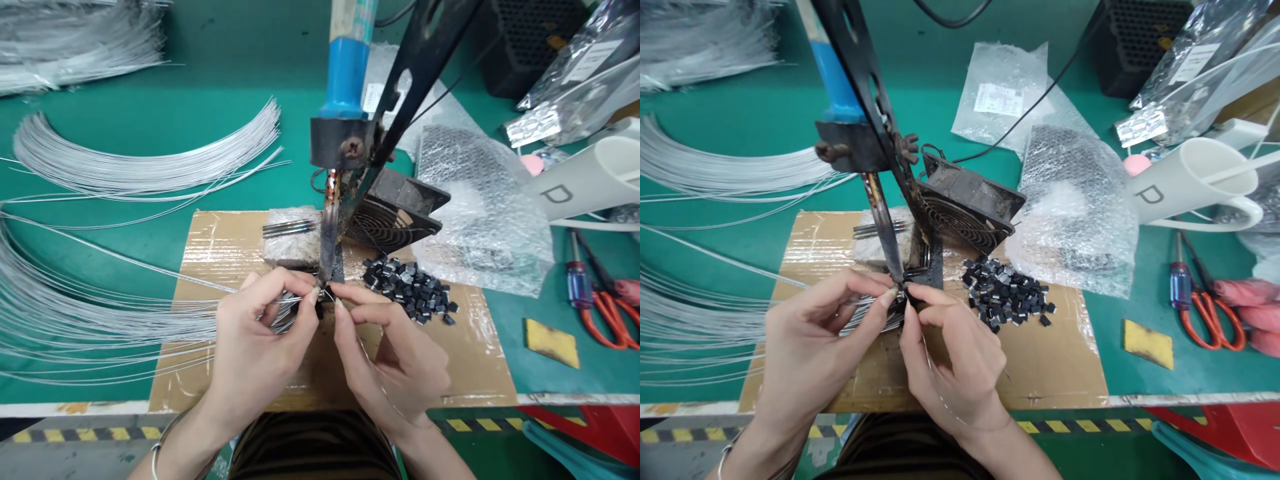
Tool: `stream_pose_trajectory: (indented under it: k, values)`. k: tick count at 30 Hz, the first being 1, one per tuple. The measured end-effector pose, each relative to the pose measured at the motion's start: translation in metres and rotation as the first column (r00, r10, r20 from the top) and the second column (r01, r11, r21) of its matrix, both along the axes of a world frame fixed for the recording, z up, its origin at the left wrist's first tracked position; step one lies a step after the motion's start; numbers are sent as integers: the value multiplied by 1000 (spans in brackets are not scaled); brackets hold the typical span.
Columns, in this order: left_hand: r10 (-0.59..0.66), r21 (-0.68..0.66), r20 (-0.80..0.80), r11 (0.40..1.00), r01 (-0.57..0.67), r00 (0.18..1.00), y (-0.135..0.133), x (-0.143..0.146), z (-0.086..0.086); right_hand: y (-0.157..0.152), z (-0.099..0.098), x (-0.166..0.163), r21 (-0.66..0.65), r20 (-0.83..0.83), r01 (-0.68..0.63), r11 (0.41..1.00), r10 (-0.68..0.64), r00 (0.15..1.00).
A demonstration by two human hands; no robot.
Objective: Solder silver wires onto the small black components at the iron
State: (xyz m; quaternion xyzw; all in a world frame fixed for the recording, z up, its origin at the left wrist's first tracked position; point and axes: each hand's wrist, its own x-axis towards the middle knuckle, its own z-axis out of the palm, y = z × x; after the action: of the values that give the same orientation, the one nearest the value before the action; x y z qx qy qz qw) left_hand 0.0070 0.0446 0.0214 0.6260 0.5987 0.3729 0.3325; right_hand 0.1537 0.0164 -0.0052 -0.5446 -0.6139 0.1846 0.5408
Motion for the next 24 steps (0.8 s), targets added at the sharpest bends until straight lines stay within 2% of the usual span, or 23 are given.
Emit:
stream_pose_trajectory:
  k: [10,17,21,24]
  values:
    - [5,0,4,1000,-5,1000,0,1,0,0,0,-1,25,3,-1,1000,1,1000]
    - [-5,-14,-19,1000,5,1000,2,2,-1,-1,-1,-1,-3,-12,-11,1000,10,1000]
    - [-19,52,-132,998,26,991,-1,0,-2,-3,-5,1,-43,-56,-41,998,38,998]
    - [4,198,-292,979,56,956,-10,-7,-7,-5,-7,10,-48,-101,-20,999,15,995]
